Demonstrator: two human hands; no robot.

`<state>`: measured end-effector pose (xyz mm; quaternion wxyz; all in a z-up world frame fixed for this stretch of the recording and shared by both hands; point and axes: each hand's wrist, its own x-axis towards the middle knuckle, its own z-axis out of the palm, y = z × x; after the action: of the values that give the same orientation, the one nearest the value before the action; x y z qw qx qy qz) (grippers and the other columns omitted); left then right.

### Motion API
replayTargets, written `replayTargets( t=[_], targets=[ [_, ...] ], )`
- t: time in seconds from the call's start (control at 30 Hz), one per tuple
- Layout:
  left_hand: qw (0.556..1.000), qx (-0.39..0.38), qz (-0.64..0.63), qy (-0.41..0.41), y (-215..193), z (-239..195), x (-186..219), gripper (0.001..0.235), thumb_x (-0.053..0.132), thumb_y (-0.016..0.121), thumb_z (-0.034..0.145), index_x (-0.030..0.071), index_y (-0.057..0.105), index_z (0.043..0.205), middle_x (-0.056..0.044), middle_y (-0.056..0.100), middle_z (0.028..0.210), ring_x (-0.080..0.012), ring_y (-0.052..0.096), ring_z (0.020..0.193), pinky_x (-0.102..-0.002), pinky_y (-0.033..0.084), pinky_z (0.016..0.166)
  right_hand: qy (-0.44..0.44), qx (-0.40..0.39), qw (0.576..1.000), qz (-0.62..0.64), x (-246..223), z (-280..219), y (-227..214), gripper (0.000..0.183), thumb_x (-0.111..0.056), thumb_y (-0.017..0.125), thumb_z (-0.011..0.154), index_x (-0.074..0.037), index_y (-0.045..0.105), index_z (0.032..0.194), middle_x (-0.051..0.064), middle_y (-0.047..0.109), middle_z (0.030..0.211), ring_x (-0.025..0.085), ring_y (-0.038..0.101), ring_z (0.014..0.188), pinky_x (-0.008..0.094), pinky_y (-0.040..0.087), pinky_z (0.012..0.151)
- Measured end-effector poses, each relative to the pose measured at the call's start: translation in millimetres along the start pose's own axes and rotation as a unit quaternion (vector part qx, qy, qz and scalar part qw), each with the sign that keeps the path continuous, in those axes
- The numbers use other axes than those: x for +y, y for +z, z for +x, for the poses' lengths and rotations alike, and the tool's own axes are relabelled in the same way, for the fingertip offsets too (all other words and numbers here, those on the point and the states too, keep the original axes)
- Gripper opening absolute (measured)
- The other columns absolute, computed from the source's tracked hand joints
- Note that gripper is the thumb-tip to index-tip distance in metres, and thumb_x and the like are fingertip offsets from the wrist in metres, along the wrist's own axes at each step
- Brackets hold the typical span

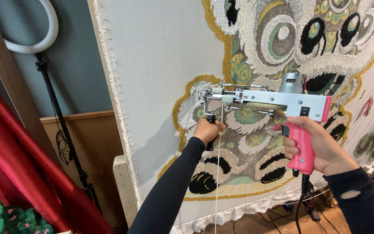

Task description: The person prepares a tufting gun by threading white yarn through its mechanism. They then use the gun to apply white yarn onto a large canvas featuring a pre-drawn design of a stylized face, filling in a specific section of the artwork.

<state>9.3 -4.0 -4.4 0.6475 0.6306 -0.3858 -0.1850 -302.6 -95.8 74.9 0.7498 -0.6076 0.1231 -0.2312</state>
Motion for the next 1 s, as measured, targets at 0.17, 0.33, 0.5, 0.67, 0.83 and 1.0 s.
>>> replayTargets(
  t=[0.17, 0.33, 0.5, 0.67, 0.83, 1.0],
  targets=[
    [1.0, 0.004, 0.014, 0.005, -0.5, 2.0, -1.5, 0.016, 0.012, 0.072, 0.089, -0.004, 0.073, 0.084, -0.013, 0.075, 0.079, -0.0159, 0.065, 0.049, -0.031, 0.05, 0.045, -0.002, 0.012, 1.0, -0.011, -1.1, -1.3, 4.0, 0.052, -0.039, 0.056, 0.092, 0.007, 0.063, 0.116, 0.0, 0.044, 0.056, 0.011, 0.042, 0.047, 0.027, 0.037, 0.046],
    [1.0, 0.005, 0.023, 0.001, -5.7, 5.8, -1.4, 0.018, 0.012, 0.073, 0.089, -0.005, 0.074, 0.082, -0.015, 0.072, 0.074, -0.0158, 0.063, 0.048, -0.031, 0.049, 0.045, -0.018, 0.01, 0.999, -0.031, -3.1, 2.1, 11.0, 0.046, -0.037, 0.058, 0.094, 0.005, 0.063, 0.112, 0.001, 0.047, 0.058, 0.011, 0.044, 0.048, 0.027, 0.038, 0.046],
    [1.0, 0.004, -0.002, 0.005, -13.6, 16.4, -7.5, 0.018, 0.014, 0.072, 0.089, -0.003, 0.072, 0.083, -0.011, 0.075, 0.078, -0.0142, 0.063, 0.048, -0.03, 0.049, 0.043, -0.012, 0.022, 0.999, -0.038, -3.8, 8.2, 23.3, 0.043, -0.037, 0.058, 0.094, 0.003, 0.066, 0.108, 0.001, 0.049, 0.057, 0.011, 0.046, 0.047, 0.027, 0.04, 0.047],
    [0.999, -0.015, -0.047, -0.01, -26.9, 26.3, -10.1, 0.026, 0.027, 0.079, 0.087, 0.002, 0.072, 0.09, -0.011, 0.076, 0.087, -0.012, 0.059, 0.045, -0.03, 0.044, 0.04, -0.011, 0.043, 0.998, -0.049, -0.1, 15.2, 41.8, 0.039, -0.034, 0.058, 0.093, 0.001, 0.066, 0.108, 0.002, 0.048, 0.056, 0.013, 0.046, 0.046, 0.029, 0.04, 0.046],
    [0.998, -0.035, -0.053, -0.005, -48.0, 34.8, -9.9, 0.031, 0.036, 0.078, 0.085, 0.008, 0.072, 0.098, -0.011, 0.078, 0.096, -0.0112, 0.056, 0.043, -0.03, 0.044, 0.038, -0.056, 0.067, 0.992, -0.087, 11.6, 23.7, 63.7, 0.03, -0.026, 0.063, 0.093, 0.002, 0.066, 0.104, 0.003, 0.05, 0.057, 0.015, 0.047, 0.045, 0.031, 0.04, 0.043],
    [1.0, -0.008, -0.019, -0.015, -63.9, 47.1, -13.6, 0.041, 0.038, 0.079, 0.086, 0.001, 0.073, 0.103, -0.011, 0.079, 0.095, -0.0129, 0.055, 0.042, -0.032, 0.044, 0.037, -0.074, 0.083, 0.988, -0.104, 26.8, 28.7, 84.1, 0.026, -0.023, 0.068, 0.09, 0.001, 0.068, 0.099, 0.004, 0.05, 0.057, 0.014, 0.047, 0.044, 0.03, 0.04, 0.041]
  ],
)
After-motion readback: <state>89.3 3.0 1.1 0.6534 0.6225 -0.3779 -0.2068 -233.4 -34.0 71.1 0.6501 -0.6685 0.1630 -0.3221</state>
